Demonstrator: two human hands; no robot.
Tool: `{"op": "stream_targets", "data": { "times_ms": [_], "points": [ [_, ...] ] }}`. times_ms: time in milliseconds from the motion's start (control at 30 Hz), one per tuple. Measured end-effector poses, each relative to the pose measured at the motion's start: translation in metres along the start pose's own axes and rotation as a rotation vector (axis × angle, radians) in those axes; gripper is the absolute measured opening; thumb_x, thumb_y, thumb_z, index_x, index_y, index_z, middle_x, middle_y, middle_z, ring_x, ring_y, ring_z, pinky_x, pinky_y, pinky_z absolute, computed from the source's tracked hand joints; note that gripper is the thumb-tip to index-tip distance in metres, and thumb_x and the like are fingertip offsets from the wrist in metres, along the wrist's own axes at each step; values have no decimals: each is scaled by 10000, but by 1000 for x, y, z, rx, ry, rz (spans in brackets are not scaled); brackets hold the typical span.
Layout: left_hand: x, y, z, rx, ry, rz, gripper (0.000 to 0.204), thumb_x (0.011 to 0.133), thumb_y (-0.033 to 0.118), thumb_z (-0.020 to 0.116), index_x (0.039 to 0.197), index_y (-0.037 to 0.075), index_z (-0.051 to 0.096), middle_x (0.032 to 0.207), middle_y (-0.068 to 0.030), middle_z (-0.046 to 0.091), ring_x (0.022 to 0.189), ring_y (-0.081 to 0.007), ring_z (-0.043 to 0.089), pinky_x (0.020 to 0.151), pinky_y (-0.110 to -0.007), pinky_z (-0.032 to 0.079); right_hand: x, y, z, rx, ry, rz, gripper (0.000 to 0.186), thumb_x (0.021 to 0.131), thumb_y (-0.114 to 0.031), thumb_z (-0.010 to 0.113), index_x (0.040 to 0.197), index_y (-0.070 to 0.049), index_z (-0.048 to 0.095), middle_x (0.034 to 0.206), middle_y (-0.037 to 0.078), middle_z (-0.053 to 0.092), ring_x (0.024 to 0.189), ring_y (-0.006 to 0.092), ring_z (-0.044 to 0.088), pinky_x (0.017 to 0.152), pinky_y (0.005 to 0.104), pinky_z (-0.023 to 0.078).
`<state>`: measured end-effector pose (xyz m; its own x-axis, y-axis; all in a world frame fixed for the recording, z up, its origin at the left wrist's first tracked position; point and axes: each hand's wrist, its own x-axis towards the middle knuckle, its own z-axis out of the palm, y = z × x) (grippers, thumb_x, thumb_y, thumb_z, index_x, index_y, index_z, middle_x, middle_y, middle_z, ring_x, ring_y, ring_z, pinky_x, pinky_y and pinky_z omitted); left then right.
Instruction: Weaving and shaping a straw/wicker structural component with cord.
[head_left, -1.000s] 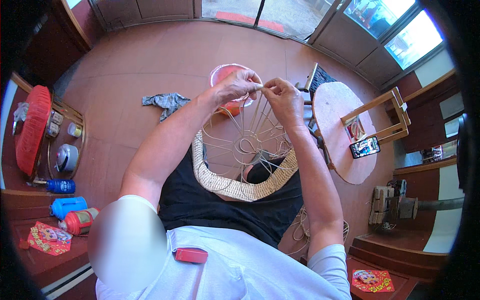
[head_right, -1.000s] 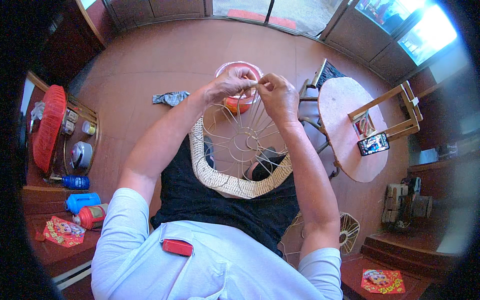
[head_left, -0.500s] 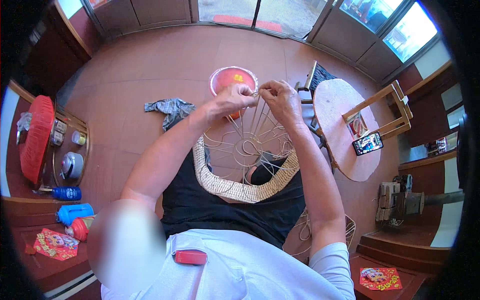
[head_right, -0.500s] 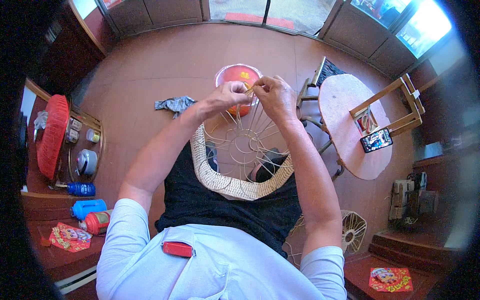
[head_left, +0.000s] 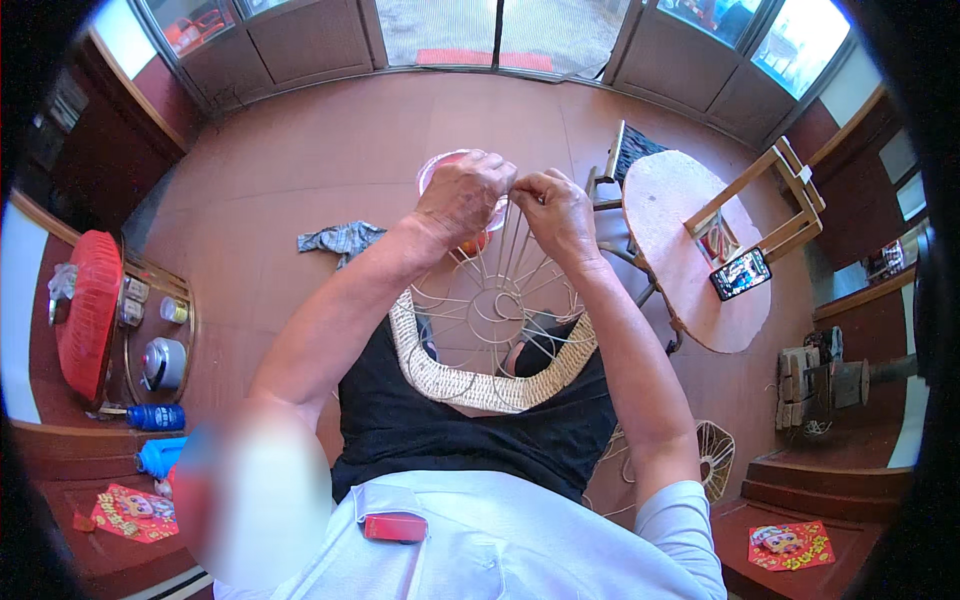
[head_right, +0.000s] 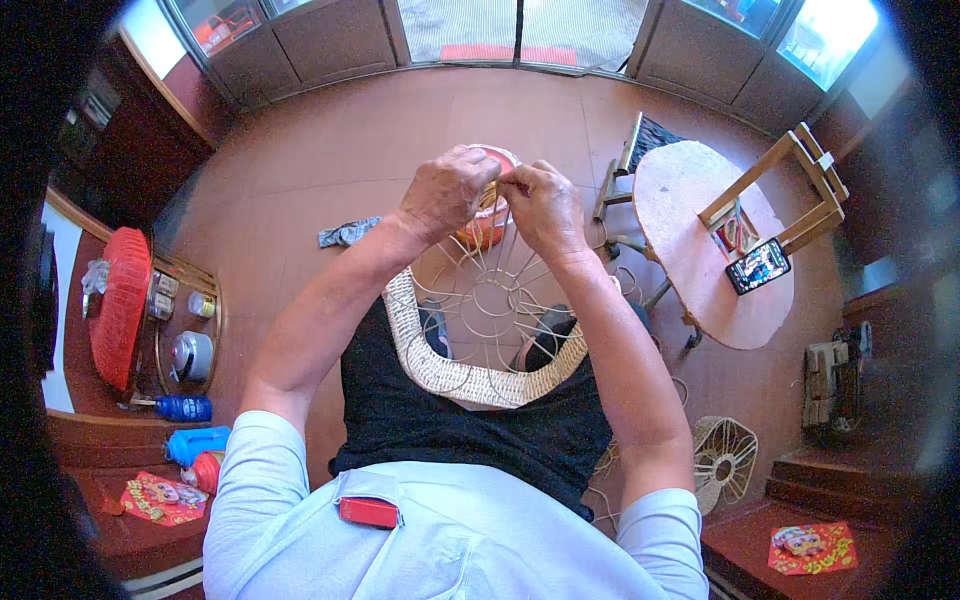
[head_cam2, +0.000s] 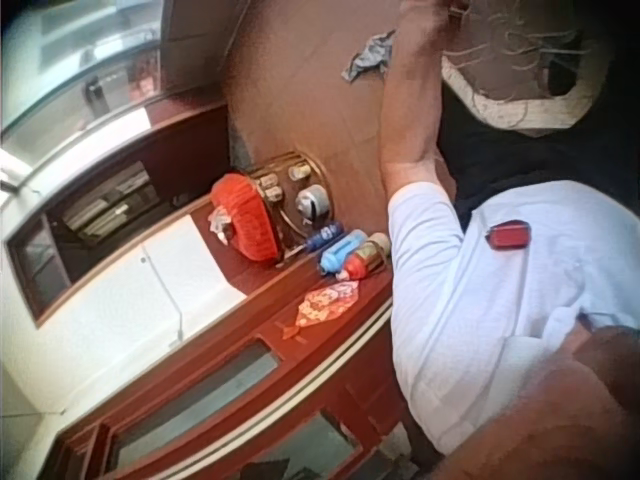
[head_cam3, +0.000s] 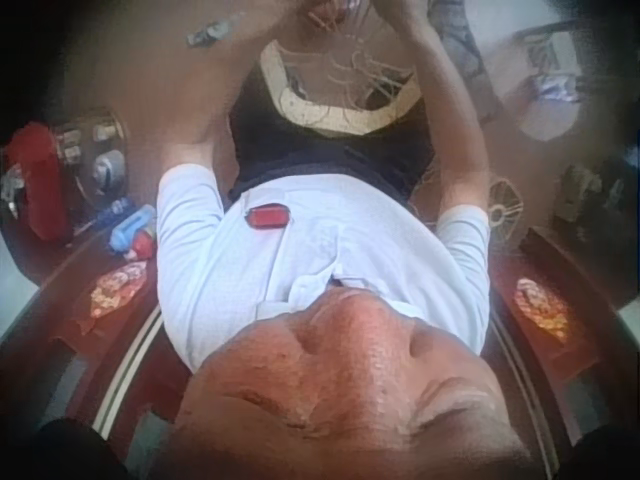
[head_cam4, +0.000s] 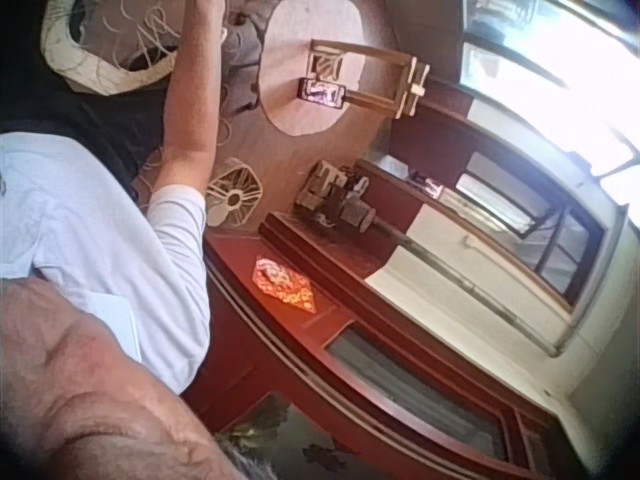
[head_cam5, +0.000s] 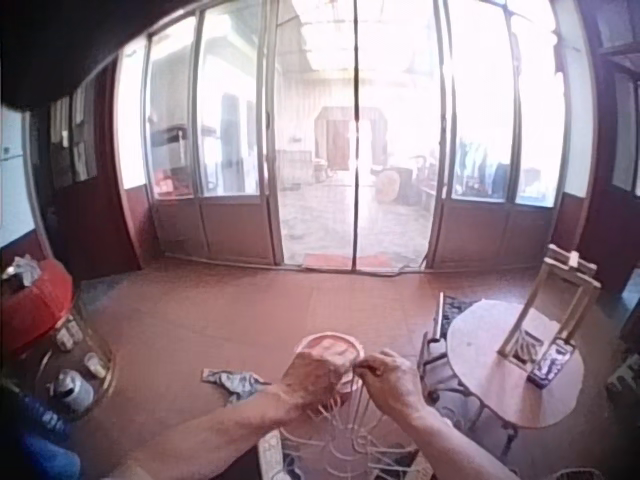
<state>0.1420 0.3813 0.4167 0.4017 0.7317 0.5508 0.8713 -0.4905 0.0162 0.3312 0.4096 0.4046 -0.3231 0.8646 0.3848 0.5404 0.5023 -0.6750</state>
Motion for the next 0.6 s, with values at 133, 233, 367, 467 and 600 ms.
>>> {"op": "stream_targets", "data": {
  "times_ms": [133, 233, 367, 467, 600],
  "points": [
    [9, -7, 2, -101, -73, -107, 134, 971, 187, 696, 1029, 66, 702, 1015, -145, 741, 986, -349, 740, 854, -462, 608, 0, -2, -3, -40, 8, -13, 189, 933, -266, 790, 1030, -110, 836, 970, 120, 737, 926, 319, 749, 845, 431, 576],
    [12, -6, 0, -130, -82, -145, 125, 976, 187, 694, 998, 65, 709, 997, -147, 742, 968, -361, 741, 834, -466, 598, 2, -9, -5, -91, -9, 38, 221, 920, -305, 798, 1016, -110, 838, 972, 122, 741, 930, 324, 751, 849, 441, 575],
    [8, -7, -15, -156, -104, -155, 131, 990, 192, 693, 1023, 72, 732, 968, -163, 733, 926, -352, 742, 799, -450, 591, 6, -12, -2, -86, -36, 71, 239, 910, -331, 793, 999, -113, 838, 1001, 114, 751, 949, 325, 752, 871, 458, 575],
    [6, -18, -31, -723, -209, -540, 271, 1053, 296, 701, 1108, 35, 753, 875, -63, 711, 726, -173, 704, 671, -360, 582, 5, -4, 0, -92, -29, 67, 261, 912, -350, 790, 993, -107, 838, 985, 108, 752, 935, 312, 754, 855, 447, 575],
    [-22, -54, -126, -907, -135, -743, 433, 1095, 453, 628, 1132, 42, 758, 843, -7, 704, 632, -45, 578, 551, -237, 496, 7, 5, 3, -99, -47, 104, 282, 910, -363, 778, 994, -102, 839, 983, 110, 753, 952, 301, 753, 858, 438, 574]
  ]
}}
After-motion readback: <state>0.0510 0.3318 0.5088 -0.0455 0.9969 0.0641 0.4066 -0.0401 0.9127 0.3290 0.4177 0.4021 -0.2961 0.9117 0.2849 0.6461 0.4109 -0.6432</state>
